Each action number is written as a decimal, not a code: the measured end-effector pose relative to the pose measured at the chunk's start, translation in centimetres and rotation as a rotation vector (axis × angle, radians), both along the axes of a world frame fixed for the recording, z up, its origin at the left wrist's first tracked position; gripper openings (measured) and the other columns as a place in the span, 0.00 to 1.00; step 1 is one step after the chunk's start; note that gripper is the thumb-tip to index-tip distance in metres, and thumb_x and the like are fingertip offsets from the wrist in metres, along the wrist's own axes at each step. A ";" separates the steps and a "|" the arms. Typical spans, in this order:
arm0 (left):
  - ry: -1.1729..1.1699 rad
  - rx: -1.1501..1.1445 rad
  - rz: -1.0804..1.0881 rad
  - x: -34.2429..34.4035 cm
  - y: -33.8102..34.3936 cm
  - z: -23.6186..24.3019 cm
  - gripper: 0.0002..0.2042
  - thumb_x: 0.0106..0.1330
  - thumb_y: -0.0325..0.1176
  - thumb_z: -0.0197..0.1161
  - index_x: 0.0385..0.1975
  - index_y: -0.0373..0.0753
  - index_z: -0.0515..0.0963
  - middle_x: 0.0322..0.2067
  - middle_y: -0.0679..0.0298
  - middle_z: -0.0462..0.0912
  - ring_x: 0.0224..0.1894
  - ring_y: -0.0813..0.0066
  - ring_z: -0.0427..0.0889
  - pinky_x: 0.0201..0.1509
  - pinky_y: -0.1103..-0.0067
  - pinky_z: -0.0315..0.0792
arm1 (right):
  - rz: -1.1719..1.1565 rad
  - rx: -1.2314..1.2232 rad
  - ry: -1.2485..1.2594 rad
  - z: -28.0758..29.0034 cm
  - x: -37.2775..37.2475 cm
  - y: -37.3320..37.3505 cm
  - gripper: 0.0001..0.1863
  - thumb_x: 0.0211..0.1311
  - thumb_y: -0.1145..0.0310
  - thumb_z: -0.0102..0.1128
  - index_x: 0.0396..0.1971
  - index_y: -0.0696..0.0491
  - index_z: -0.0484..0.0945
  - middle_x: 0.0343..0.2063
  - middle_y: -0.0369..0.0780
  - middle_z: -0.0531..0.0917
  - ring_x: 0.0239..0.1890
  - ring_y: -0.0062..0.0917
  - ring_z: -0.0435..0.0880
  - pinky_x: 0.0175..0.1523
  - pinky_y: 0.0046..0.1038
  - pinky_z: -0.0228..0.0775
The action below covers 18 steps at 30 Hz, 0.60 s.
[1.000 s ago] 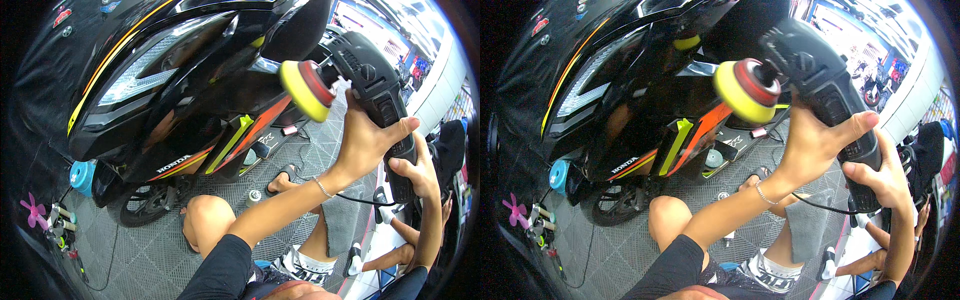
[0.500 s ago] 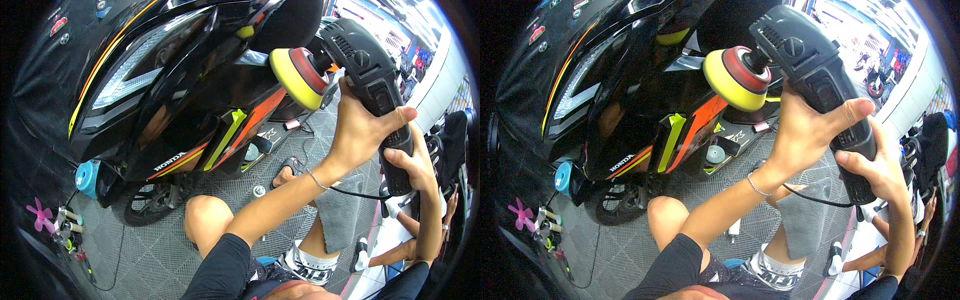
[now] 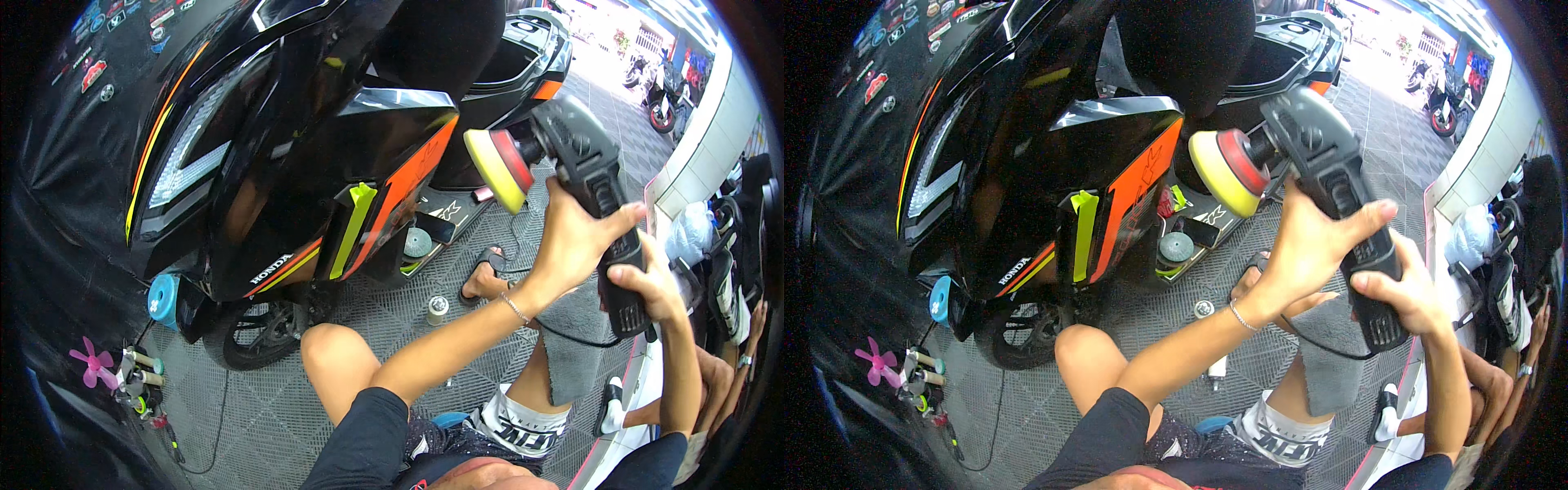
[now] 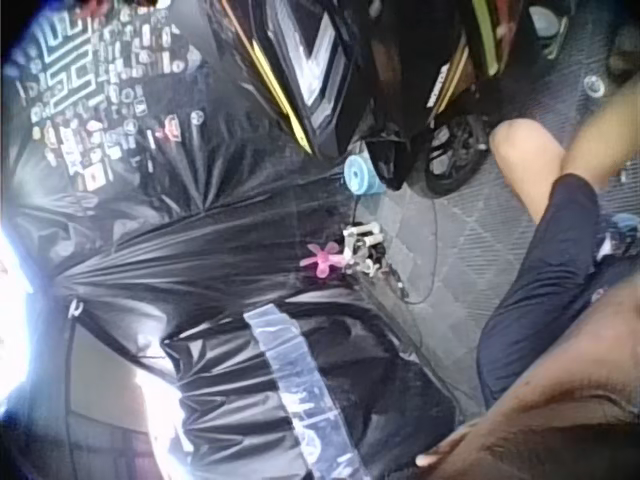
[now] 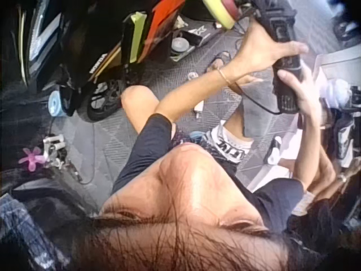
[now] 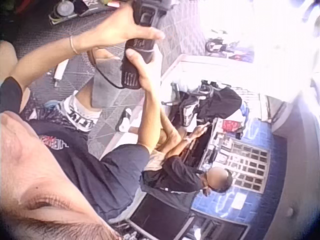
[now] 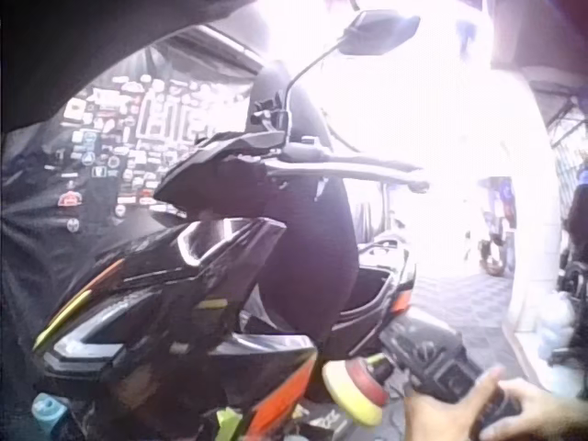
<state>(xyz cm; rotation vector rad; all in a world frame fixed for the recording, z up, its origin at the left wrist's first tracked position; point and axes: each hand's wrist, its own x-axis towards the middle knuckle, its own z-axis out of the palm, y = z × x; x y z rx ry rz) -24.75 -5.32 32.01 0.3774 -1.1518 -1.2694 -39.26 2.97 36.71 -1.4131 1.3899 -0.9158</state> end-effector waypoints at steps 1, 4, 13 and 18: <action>-0.050 0.046 -0.043 -0.3 0.1 -0.7 0.32 0.53 0.37 0.81 0.47 0.28 0.65 0.37 0.61 0.77 0.39 0.75 0.79 0.43 0.77 0.77 | 0.018 0.006 -0.049 -0.9 -0.3 0.2 0.33 0.51 0.59 0.76 0.52 0.60 0.70 0.34 0.39 0.79 0.26 0.25 0.84 0.30 0.27 0.82; -0.161 0.046 -0.043 -0.1 0.6 -1.9 0.40 0.51 0.39 0.82 0.52 0.23 0.60 0.40 0.55 0.77 0.40 0.70 0.81 0.45 0.77 0.78 | 0.052 0.005 -0.206 -4.5 -0.9 0.1 0.34 0.50 0.60 0.76 0.53 0.60 0.71 0.35 0.37 0.79 0.29 0.22 0.83 0.33 0.26 0.81; -0.264 0.056 -0.095 1.9 -0.7 -0.1 0.35 0.54 0.30 0.80 0.55 0.31 0.61 0.41 0.61 0.78 0.41 0.77 0.83 0.44 0.80 0.80 | 0.092 -0.246 -0.176 -5.3 -0.4 -3.2 0.35 0.47 0.60 0.78 0.53 0.60 0.73 0.45 0.38 0.81 0.49 0.21 0.78 0.56 0.26 0.70; -0.225 -0.010 -0.047 2.1 -1.0 1.5 0.21 0.56 0.25 0.77 0.47 0.31 0.75 0.38 0.61 0.84 0.40 0.76 0.85 0.46 0.80 0.81 | 0.190 -0.354 -0.011 -1.3 -1.2 -5.2 0.33 0.45 0.62 0.78 0.50 0.61 0.74 0.37 0.39 0.82 0.44 0.23 0.81 0.52 0.27 0.72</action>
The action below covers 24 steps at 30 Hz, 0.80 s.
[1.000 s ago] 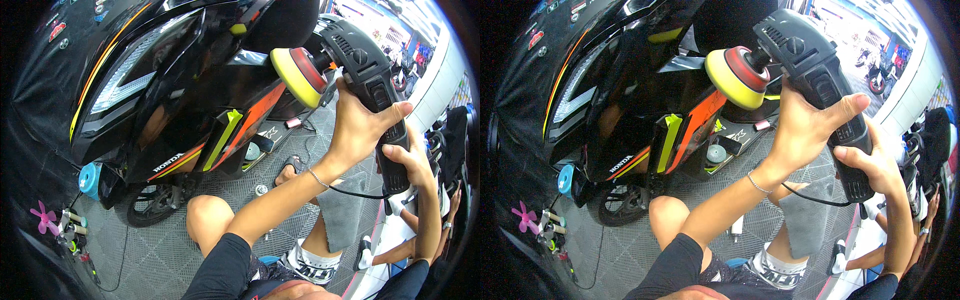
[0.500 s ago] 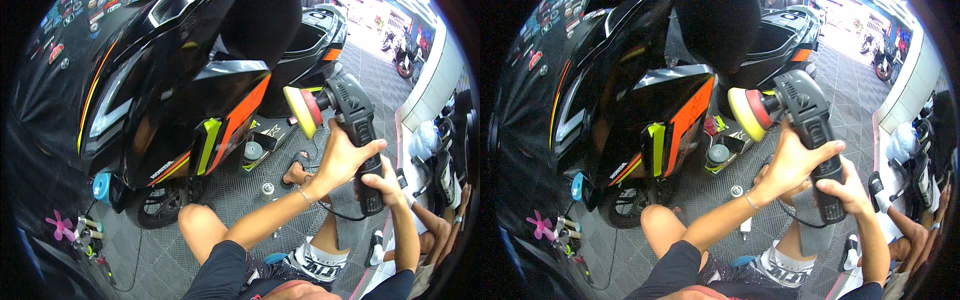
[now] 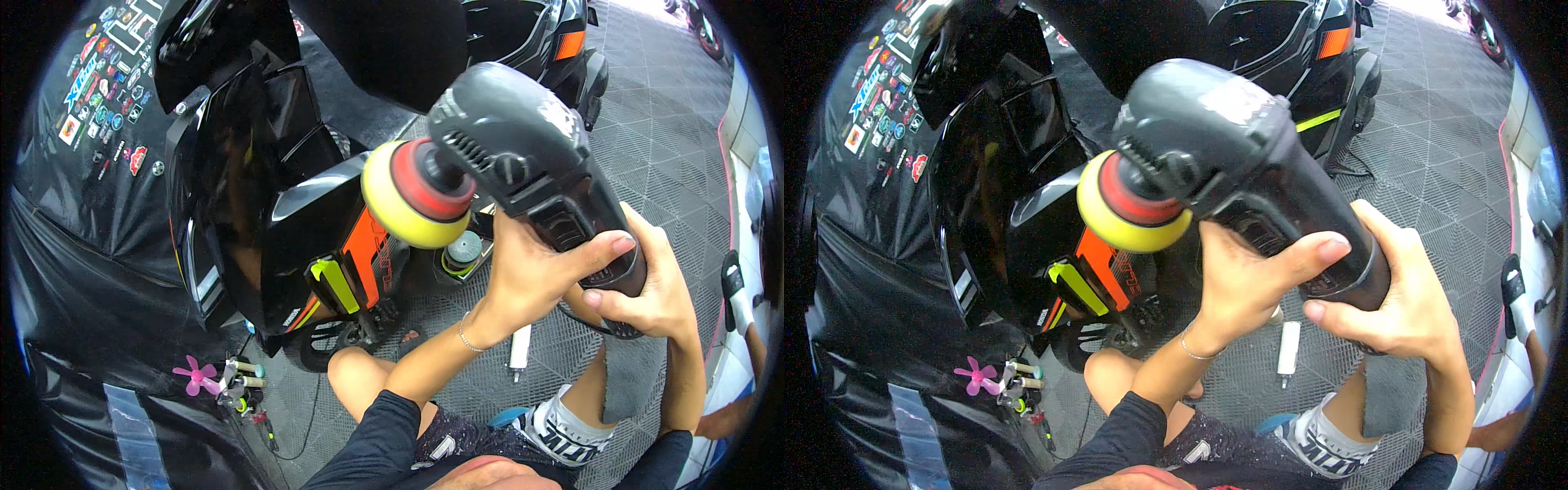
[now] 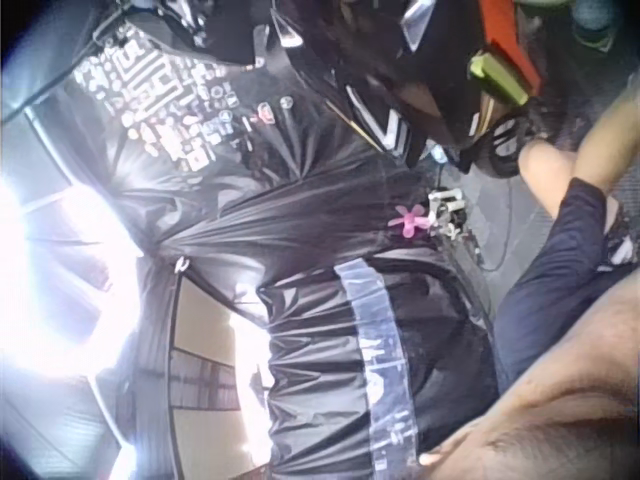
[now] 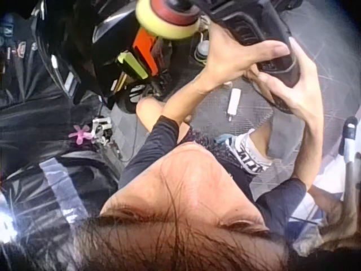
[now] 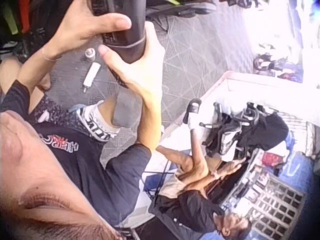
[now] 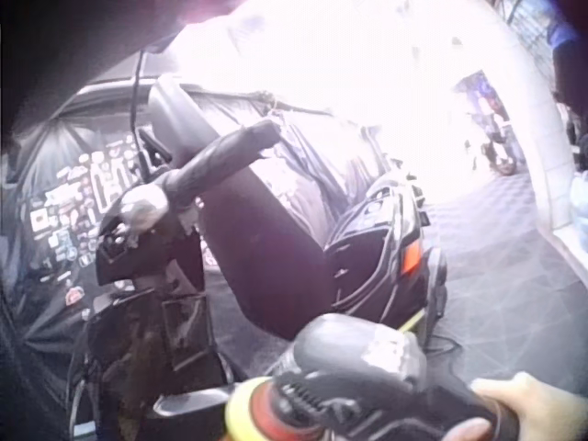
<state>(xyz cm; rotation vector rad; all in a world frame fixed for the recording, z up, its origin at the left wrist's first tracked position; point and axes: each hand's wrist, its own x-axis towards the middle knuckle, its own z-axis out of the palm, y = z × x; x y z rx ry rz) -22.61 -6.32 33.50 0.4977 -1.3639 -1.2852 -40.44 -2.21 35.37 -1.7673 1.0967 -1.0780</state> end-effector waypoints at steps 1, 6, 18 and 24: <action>0.041 0.014 0.050 -0.1 0.2 0.6 0.17 0.56 0.24 0.77 0.43 0.31 0.79 0.36 0.62 0.85 0.39 0.76 0.86 0.45 0.80 0.81 | -0.022 -0.065 0.015 -0.5 -0.1 -0.5 0.33 0.44 0.62 0.78 0.50 0.61 0.75 0.37 0.38 0.82 0.43 0.23 0.81 0.51 0.27 0.73; -0.052 0.080 0.086 -0.3 -1.0 0.7 0.22 0.56 0.25 0.77 0.48 0.31 0.75 0.39 0.62 0.84 0.40 0.78 0.85 0.45 0.80 0.80 | 0.014 0.043 -0.101 -2.9 -0.5 -2.2 0.37 0.43 0.65 0.79 0.55 0.62 0.73 0.39 0.40 0.81 0.45 0.24 0.81 0.53 0.27 0.73; -0.588 0.332 0.404 4.2 3.9 -7.9 0.38 0.52 0.32 0.81 0.58 0.30 0.61 0.43 0.53 0.83 0.43 0.68 0.87 0.47 0.72 0.82 | 0.284 0.637 -0.789 -17.2 7.3 2.5 0.40 0.50 0.66 0.77 0.61 0.63 0.68 0.52 0.43 0.81 0.55 0.28 0.80 0.64 0.31 0.69; -0.572 0.307 0.419 4.2 3.0 -5.5 0.39 0.49 0.33 0.83 0.57 0.32 0.62 0.44 0.55 0.84 0.43 0.70 0.86 0.48 0.72 0.81 | 0.267 0.579 -0.893 -14.8 8.6 1.7 0.41 0.49 0.68 0.75 0.63 0.63 0.67 0.53 0.45 0.80 0.56 0.29 0.79 0.63 0.31 0.70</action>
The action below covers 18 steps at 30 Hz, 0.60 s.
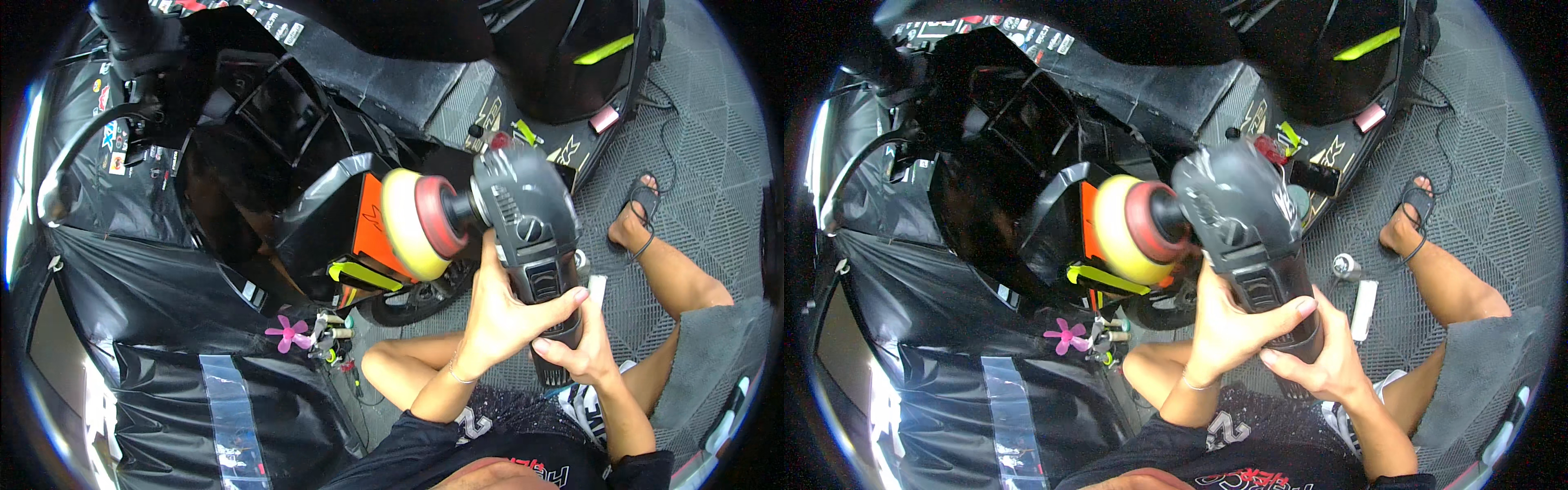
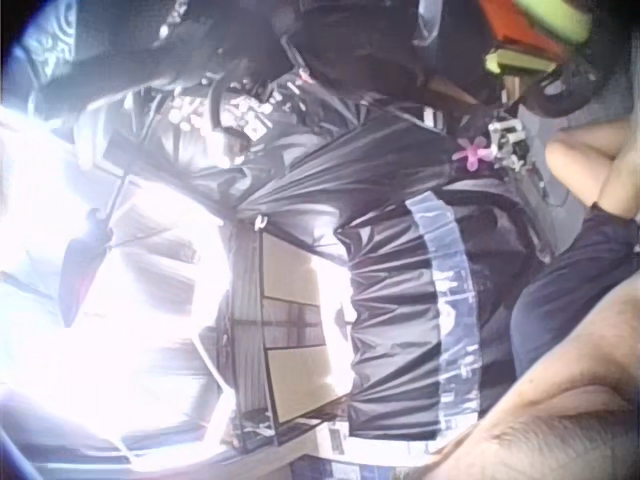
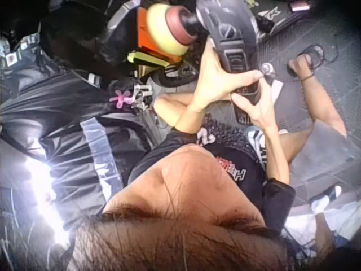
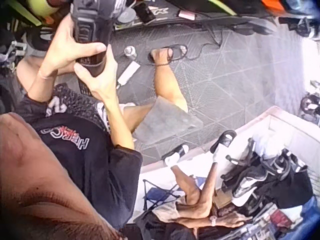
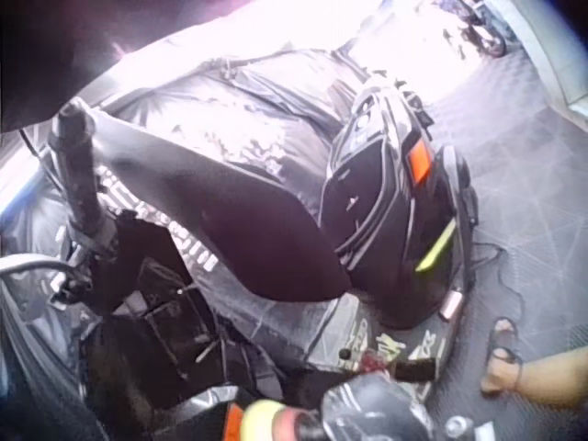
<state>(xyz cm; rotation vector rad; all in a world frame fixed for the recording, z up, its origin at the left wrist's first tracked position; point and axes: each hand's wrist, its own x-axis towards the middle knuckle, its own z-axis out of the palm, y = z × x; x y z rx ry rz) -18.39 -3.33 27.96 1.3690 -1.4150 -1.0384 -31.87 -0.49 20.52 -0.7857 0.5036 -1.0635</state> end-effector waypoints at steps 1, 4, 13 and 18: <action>-0.034 -0.041 -0.049 0.3 -0.4 0.3 0.40 0.48 0.33 0.83 0.57 0.32 0.62 0.44 0.56 0.83 0.44 0.71 0.86 0.49 0.73 0.81 | -0.014 -0.015 0.071 -0.1 -0.1 -0.1 0.43 0.48 0.70 0.75 0.65 0.64 0.65 0.54 0.46 0.80 0.56 0.29 0.79 0.64 0.31 0.70; -0.019 -0.015 -0.055 0.3 -0.7 1.5 0.42 0.47 0.32 0.83 0.59 0.32 0.60 0.44 0.55 0.83 0.44 0.70 0.86 0.48 0.73 0.82 | 0.019 0.026 0.006 1.3 0.0 -0.4 0.44 0.48 0.72 0.73 0.66 0.64 0.63 0.55 0.46 0.79 0.57 0.29 0.79 0.64 0.32 0.70; -0.171 0.155 0.032 2.3 2.1 -3.3 0.37 0.49 0.34 0.81 0.55 0.31 0.65 0.41 0.51 0.85 0.41 0.66 0.88 0.47 0.71 0.82 | 0.115 0.253 -0.120 -5.2 2.8 3.6 0.40 0.50 0.73 0.73 0.64 0.62 0.65 0.54 0.44 0.78 0.57 0.28 0.78 0.64 0.32 0.69; -0.238 0.209 0.049 3.0 3.2 -5.5 0.37 0.48 0.35 0.82 0.54 0.31 0.65 0.38 0.52 0.86 0.39 0.65 0.89 0.45 0.71 0.82 | 0.150 0.294 -0.091 -7.0 2.9 4.6 0.39 0.50 0.72 0.73 0.63 0.62 0.65 0.54 0.44 0.79 0.57 0.27 0.78 0.64 0.32 0.69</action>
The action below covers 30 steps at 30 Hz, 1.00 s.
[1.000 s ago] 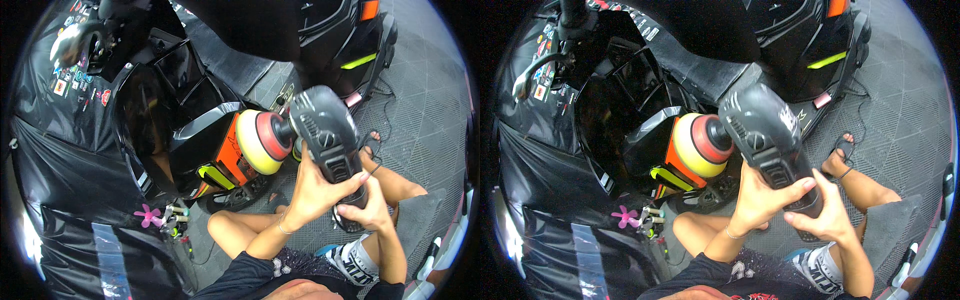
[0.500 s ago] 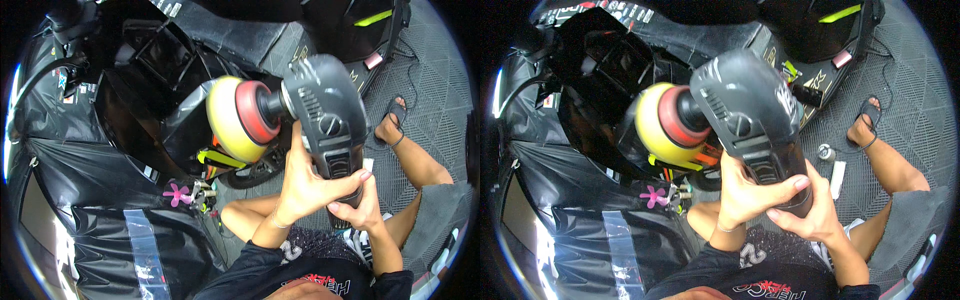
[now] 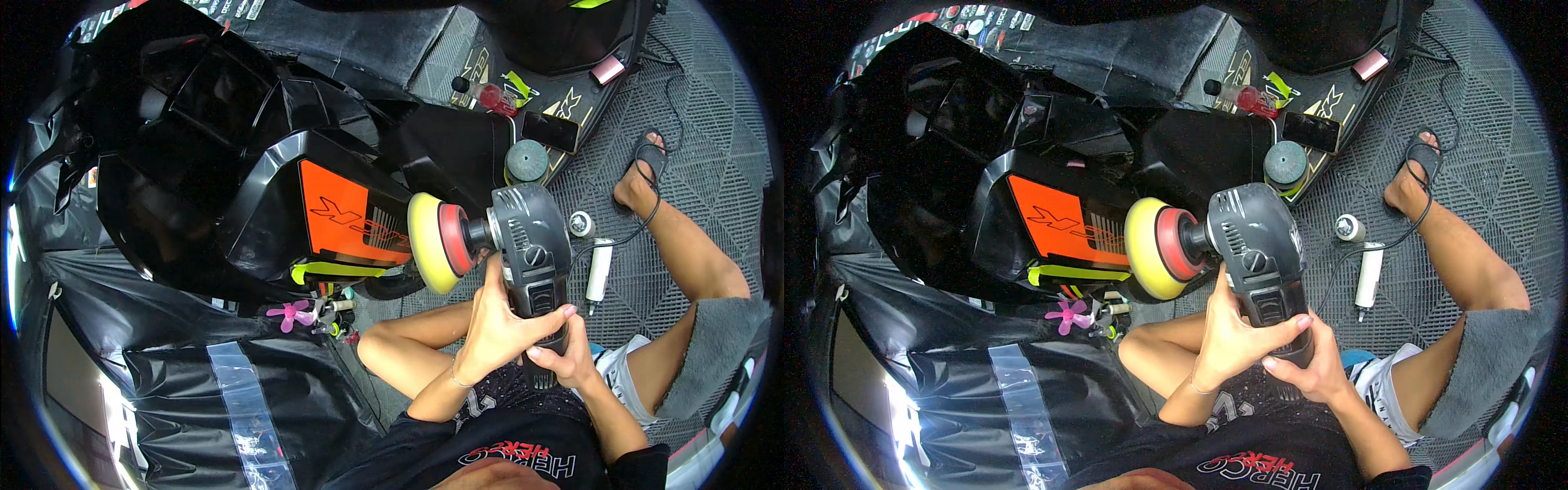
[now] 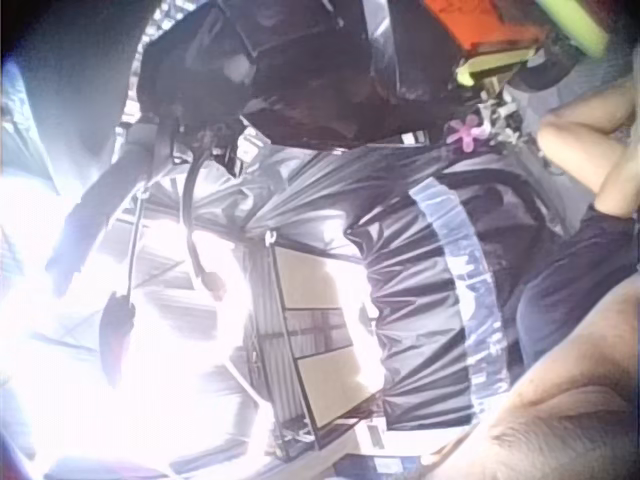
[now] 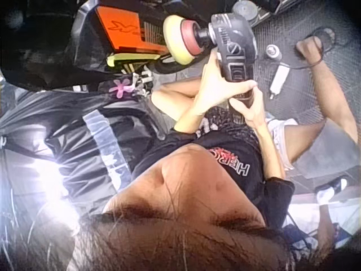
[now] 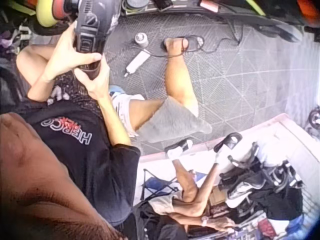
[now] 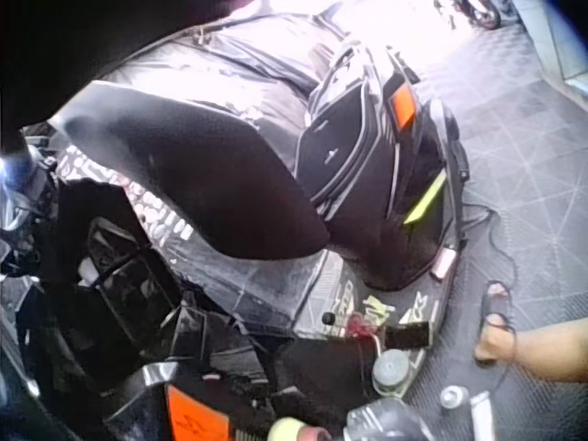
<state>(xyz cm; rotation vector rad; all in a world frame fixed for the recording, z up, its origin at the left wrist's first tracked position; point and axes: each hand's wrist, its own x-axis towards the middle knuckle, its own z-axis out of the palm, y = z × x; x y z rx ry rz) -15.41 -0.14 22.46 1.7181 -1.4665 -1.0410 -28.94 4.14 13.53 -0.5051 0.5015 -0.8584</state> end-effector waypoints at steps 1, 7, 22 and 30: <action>0.005 0.002 0.007 -0.2 0.0 0.0 0.37 0.48 0.34 0.82 0.54 0.31 0.65 0.38 0.52 0.86 0.39 0.65 0.89 0.44 0.71 0.82 | 0.000 0.004 0.007 0.3 -0.2 -0.1 0.39 0.50 0.72 0.73 0.63 0.62 0.65 0.54 0.43 0.79 0.56 0.27 0.79 0.64 0.32 0.69; 0.112 -0.021 0.032 -1.0 -0.5 0.3 0.36 0.49 0.34 0.81 0.54 0.30 0.66 0.39 0.52 0.85 0.39 0.65 0.88 0.45 0.71 0.81 | -0.016 -0.040 0.014 0.9 -1.0 -1.1 0.40 0.50 0.73 0.73 0.64 0.62 0.65 0.53 0.43 0.79 0.55 0.26 0.80 0.62 0.30 0.71; 0.237 -0.276 -0.251 2.2 0.6 6.1 0.54 0.51 0.43 0.77 0.72 0.28 0.49 0.48 0.39 0.82 0.49 0.43 0.85 0.56 0.64 0.77 | -0.316 -0.609 0.584 4.2 1.4 0.2 0.48 0.53 0.55 0.73 0.67 0.65 0.59 0.60 0.48 0.71 0.62 0.37 0.73 0.68 0.38 0.62; 0.501 -0.663 -0.095 2.1 2.1 9.6 0.36 0.50 0.42 0.76 0.56 0.27 0.69 0.34 0.49 0.86 0.36 0.53 0.88 0.46 0.66 0.79 | -0.556 -1.067 0.814 7.0 0.7 -0.2 0.43 0.53 0.69 0.72 0.66 0.67 0.59 0.57 0.50 0.74 0.60 0.35 0.75 0.66 0.33 0.64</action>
